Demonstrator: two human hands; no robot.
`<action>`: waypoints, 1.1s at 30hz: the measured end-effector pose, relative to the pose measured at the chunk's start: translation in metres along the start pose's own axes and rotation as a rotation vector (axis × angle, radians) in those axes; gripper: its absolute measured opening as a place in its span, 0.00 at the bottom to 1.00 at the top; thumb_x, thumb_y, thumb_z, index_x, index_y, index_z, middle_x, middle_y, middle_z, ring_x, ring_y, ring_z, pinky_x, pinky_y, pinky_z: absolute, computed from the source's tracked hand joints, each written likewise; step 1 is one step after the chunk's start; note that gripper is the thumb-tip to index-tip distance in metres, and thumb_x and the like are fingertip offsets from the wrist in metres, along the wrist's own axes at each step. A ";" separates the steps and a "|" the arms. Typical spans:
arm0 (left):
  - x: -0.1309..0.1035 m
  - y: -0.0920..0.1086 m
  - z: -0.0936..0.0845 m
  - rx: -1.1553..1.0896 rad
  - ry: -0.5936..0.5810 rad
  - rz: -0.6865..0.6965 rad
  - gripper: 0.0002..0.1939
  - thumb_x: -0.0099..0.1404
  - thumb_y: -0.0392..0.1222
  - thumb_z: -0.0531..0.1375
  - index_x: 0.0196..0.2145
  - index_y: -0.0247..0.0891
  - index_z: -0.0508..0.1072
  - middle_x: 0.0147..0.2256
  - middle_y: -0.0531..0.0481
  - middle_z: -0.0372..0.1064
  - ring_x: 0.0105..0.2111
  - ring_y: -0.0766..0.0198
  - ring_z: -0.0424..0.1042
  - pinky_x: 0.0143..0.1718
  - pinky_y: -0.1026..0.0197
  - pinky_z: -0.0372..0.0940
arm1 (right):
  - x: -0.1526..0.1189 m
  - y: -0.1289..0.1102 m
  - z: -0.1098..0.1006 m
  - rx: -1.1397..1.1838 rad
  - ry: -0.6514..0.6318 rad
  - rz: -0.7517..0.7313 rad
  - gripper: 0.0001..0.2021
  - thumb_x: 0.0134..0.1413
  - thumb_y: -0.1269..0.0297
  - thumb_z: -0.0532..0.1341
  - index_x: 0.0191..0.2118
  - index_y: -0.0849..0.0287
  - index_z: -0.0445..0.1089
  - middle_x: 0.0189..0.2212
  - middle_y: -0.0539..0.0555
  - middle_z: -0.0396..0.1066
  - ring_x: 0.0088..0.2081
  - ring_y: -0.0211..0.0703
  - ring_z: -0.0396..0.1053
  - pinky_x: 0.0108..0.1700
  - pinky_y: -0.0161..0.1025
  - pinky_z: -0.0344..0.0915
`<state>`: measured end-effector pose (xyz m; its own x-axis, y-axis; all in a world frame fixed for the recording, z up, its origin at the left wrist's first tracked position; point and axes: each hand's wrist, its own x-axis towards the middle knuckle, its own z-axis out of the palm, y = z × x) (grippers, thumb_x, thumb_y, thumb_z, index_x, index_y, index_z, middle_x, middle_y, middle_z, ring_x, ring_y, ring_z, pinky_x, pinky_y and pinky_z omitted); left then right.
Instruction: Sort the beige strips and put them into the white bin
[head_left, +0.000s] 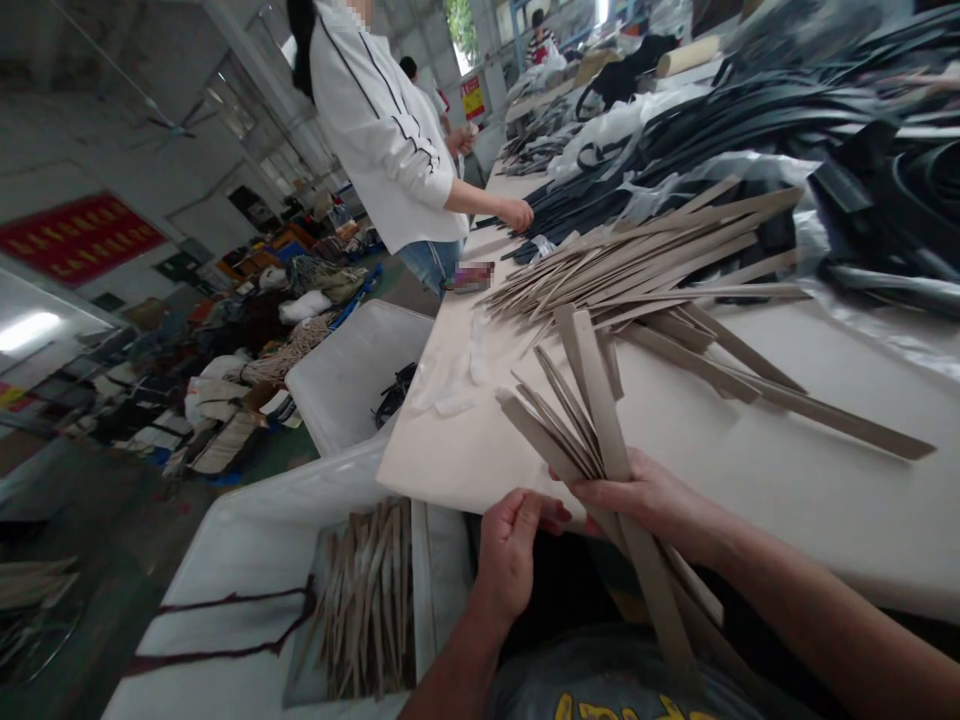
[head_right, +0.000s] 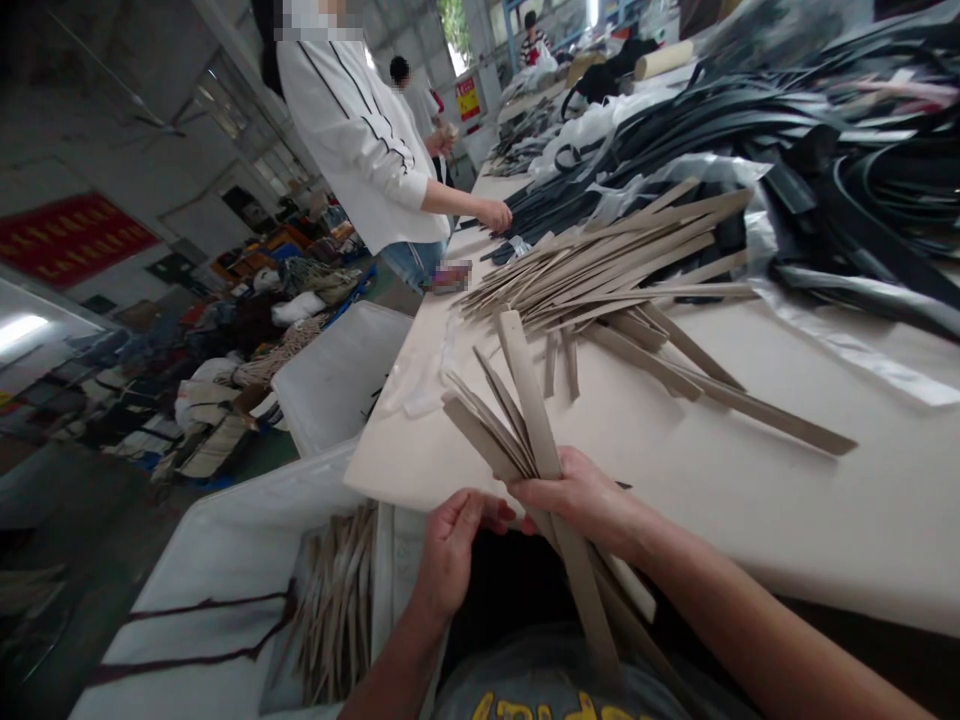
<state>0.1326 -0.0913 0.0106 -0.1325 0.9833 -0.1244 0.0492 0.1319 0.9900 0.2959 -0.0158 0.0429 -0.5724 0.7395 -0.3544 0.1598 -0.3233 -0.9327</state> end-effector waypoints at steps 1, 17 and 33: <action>0.000 0.000 0.000 0.018 -0.002 0.012 0.20 0.68 0.51 0.52 0.31 0.36 0.76 0.32 0.45 0.75 0.30 0.62 0.69 0.37 0.61 0.63 | 0.000 0.001 0.000 -0.042 -0.007 -0.014 0.18 0.44 0.53 0.60 0.36 0.63 0.73 0.19 0.48 0.66 0.21 0.38 0.64 0.23 0.31 0.60; -0.007 -0.009 0.009 -0.061 -0.144 -0.035 0.23 0.68 0.55 0.52 0.33 0.34 0.77 0.32 0.44 0.75 0.32 0.60 0.70 0.39 0.60 0.64 | 0.011 0.020 -0.001 -0.304 0.060 -0.120 0.17 0.45 0.57 0.53 0.35 0.62 0.73 0.20 0.49 0.71 0.24 0.42 0.69 0.25 0.33 0.64; 0.014 0.002 -0.010 0.077 -0.379 -0.179 0.17 0.59 0.52 0.63 0.32 0.32 0.79 0.26 0.51 0.69 0.26 0.69 0.61 0.31 0.65 0.56 | -0.015 0.009 -0.003 -0.771 0.138 -0.280 0.04 0.46 0.68 0.57 0.28 0.57 0.69 0.26 0.50 0.71 0.27 0.41 0.67 0.29 0.33 0.55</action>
<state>0.1213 -0.0783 0.0114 0.2272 0.9185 -0.3235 0.1341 0.2995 0.9446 0.3085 -0.0281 0.0398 -0.5769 0.8146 -0.0603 0.5612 0.3415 -0.7540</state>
